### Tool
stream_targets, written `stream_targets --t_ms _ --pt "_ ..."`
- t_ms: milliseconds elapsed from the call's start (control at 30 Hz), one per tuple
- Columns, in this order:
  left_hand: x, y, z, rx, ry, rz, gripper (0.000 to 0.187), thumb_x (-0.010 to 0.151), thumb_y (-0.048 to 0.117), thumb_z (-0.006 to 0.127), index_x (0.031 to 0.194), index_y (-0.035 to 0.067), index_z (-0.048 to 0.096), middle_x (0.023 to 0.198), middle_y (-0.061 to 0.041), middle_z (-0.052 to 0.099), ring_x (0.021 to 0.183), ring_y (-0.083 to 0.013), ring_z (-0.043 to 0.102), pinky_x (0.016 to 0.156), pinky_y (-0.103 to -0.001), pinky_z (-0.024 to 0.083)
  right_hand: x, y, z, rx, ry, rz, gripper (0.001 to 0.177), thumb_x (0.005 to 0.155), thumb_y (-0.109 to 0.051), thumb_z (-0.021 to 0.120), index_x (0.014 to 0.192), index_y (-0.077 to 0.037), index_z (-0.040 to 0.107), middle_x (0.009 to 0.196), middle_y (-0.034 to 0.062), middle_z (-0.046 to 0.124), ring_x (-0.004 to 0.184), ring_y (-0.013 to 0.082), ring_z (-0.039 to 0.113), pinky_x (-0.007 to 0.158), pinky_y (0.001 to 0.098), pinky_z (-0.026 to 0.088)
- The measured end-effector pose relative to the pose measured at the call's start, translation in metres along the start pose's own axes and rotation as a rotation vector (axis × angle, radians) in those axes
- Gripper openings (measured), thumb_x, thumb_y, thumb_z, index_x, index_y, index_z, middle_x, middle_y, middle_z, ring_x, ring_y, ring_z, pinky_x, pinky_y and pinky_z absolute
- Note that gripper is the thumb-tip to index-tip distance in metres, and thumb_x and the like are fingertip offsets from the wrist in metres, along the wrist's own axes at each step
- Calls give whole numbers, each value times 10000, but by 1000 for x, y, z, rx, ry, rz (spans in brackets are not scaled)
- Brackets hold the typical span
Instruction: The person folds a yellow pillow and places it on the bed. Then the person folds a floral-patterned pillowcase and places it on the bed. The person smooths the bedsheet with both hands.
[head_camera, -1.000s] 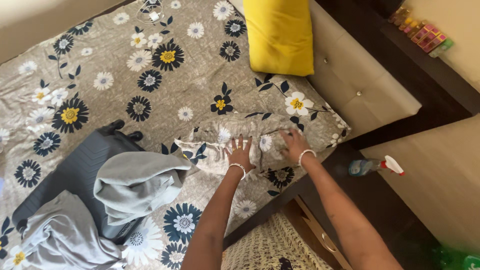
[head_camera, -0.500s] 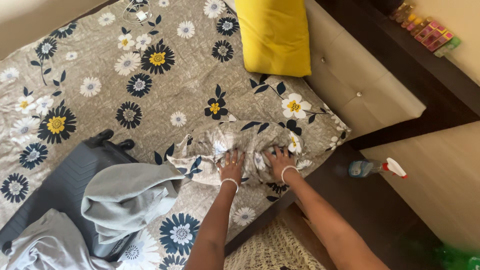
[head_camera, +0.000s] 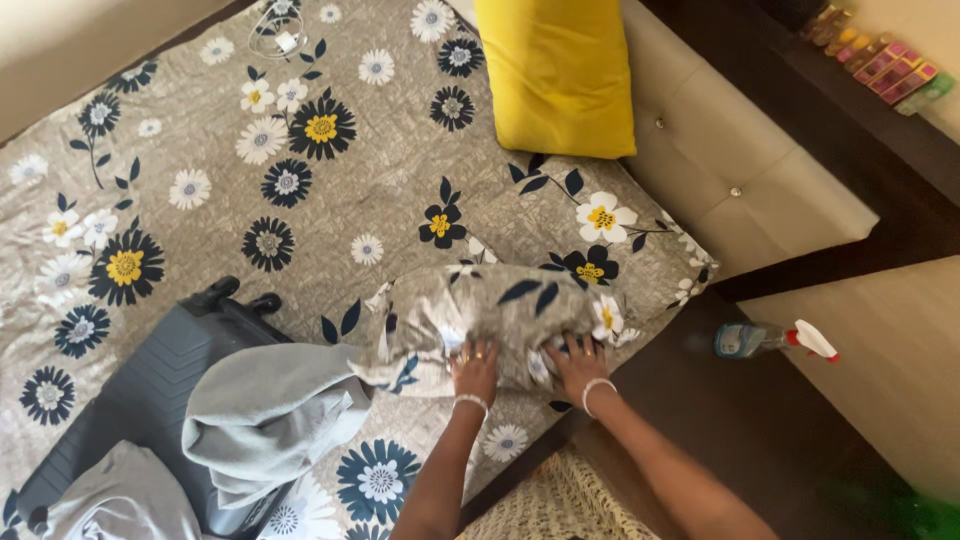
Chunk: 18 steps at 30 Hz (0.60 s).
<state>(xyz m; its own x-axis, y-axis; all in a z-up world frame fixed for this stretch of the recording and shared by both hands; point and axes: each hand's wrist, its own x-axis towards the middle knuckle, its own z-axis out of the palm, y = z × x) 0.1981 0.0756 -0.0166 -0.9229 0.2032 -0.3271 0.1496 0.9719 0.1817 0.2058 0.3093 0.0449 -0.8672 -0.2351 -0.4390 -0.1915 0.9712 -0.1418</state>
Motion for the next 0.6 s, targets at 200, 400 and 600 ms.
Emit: stream_targets --t_ms 200,400,600 --pt "7 -23 -2 -6 -158 94 556 934 150 659 1430 349 504 1595 -80 389 1467 -367 342 1105 -654 369 5 -2 -20 -123 -286 10 851 887 -369 750 1584 -334 263 1648 170 200 1511 464 184 1165 638 256" --pt "93 -29 -80 111 -54 63 863 710 229 877 1454 255 440 1631 -93 310 1502 -319 271 1167 -650 272 82 -1 -109 58 -206 109 911 826 -392 838 1560 -310 306 1604 188 262 1485 429 261 1159 636 296" --pt "61 -39 -59 84 22 -85 775 758 199 783 1455 184 444 1521 -95 443 1388 -329 431 1095 -574 386 67 -6 -70 -32 -55 97 868 787 -247 836 1525 -284 381 1494 173 416 1386 424 409 1061 553 444"
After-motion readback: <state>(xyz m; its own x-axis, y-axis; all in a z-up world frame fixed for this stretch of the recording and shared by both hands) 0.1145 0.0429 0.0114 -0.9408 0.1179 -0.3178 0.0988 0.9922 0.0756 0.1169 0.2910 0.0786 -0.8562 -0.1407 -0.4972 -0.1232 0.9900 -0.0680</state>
